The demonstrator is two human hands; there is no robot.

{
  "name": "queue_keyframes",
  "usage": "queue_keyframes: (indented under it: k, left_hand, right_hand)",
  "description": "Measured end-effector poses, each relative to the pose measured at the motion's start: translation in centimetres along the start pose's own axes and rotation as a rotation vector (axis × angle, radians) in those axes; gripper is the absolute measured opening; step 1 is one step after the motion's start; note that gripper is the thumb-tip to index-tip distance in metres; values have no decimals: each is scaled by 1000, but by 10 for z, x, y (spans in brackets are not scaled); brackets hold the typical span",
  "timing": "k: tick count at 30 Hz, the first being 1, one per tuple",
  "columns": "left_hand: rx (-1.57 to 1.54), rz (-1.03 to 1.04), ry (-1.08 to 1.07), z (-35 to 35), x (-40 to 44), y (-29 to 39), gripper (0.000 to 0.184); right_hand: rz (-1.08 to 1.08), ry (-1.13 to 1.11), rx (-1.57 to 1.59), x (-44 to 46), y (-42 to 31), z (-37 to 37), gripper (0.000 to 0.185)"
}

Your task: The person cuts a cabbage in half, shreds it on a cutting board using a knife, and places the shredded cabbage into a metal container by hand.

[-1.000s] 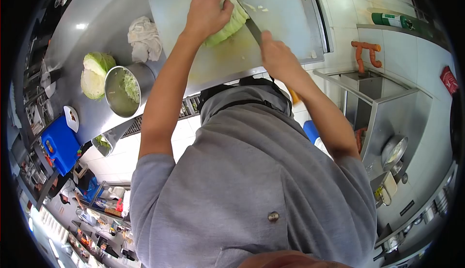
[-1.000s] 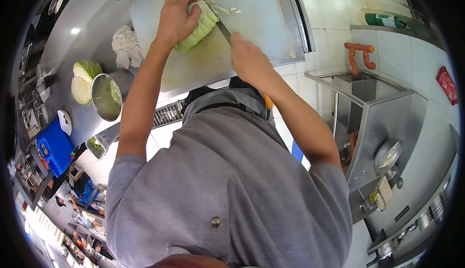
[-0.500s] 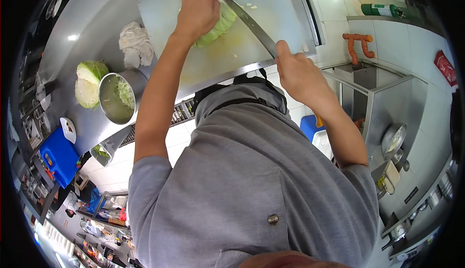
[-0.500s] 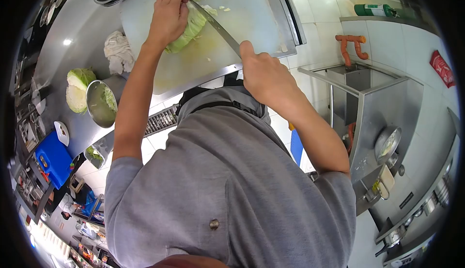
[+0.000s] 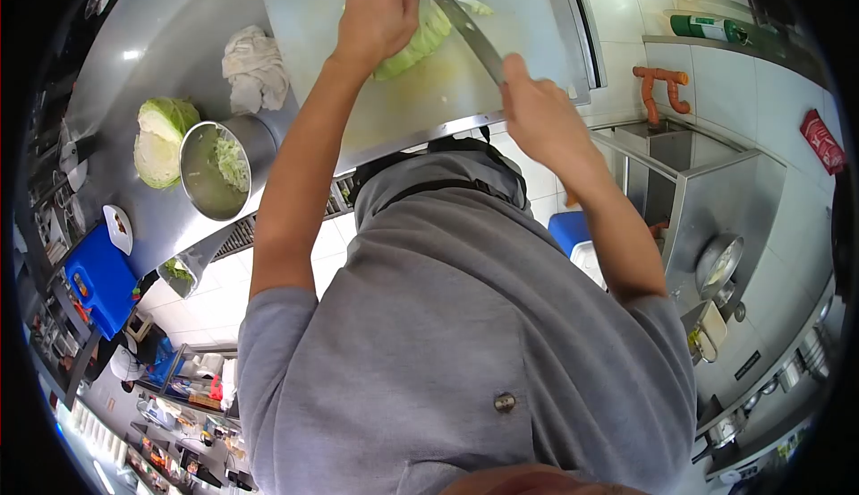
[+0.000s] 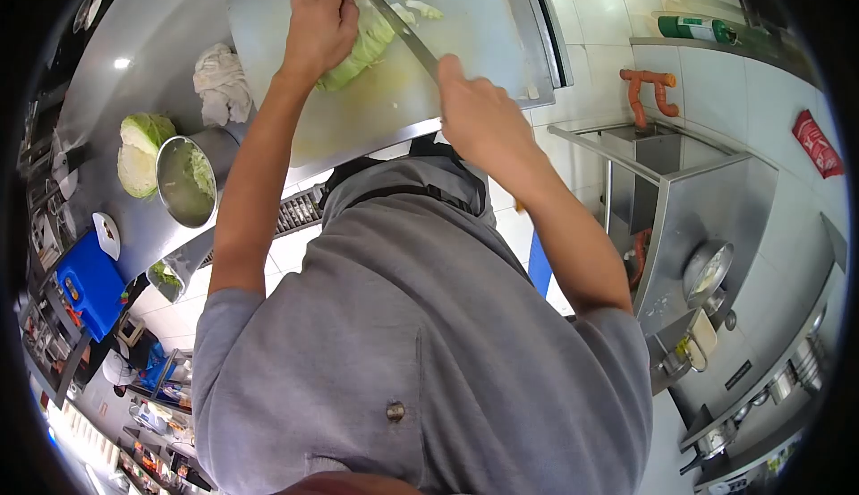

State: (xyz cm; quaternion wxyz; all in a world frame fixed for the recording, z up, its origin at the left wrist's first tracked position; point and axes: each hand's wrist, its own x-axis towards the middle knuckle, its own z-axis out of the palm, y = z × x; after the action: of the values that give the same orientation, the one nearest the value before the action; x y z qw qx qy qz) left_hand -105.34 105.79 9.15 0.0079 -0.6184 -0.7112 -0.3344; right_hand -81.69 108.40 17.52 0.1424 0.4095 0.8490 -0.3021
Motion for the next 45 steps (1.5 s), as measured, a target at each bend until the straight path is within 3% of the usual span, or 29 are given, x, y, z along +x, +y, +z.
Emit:
queue_keyframes:
  k: [7, 9, 15, 22, 29, 30, 32, 34, 36, 39, 45]
  left_hand:
    - [-8, -16, 5, 5, 0, -6, 12]
    - [-25, 4, 28, 6, 2, -8, 11]
    - [-61, 16, 94, 3, 0, -7, 9]
    - [-41, 19, 142, 4, -3, -5, 9]
    - [-44, -28, 136, 1, -4, -6, 9]
    - [-56, -152, -65, -8, 1, -3, 33]
    - [-62, -283, -264, -10, 0, -3, 60]
    - [-85, -54, 143, 3, -8, -5, 7]
    - [-112, -41, 193, -1, -8, -5, 7]
    - [-133, -2, 270, 4, -11, -10, 7]
    - [-130, -84, 247, 1, -15, -8, 9]
  right_hand:
    - [-10, -13, -76, -34, -6, -17, 16]
    - [-72, -5, -28, -11, -8, -7, 24]
    - [-89, 104, 18, 69, -11, 52, 25]
    - [63, -60, -39, -18, -18, -20, 18]
    - [15, -101, -113, -37, -22, -26, 18]
    - [4, -69, -91, -28, -21, -19, 19]
    - [-25, -10, -74, 5, -22, 5, 22]
    - [-43, 18, -74, 40, -19, 37, 24]
    - [-72, 112, -18, 64, -22, 56, 26]
    - [-28, 67, -9, 64, -23, 50, 26]
    - [6, 8, -65, -11, -25, -14, 19]
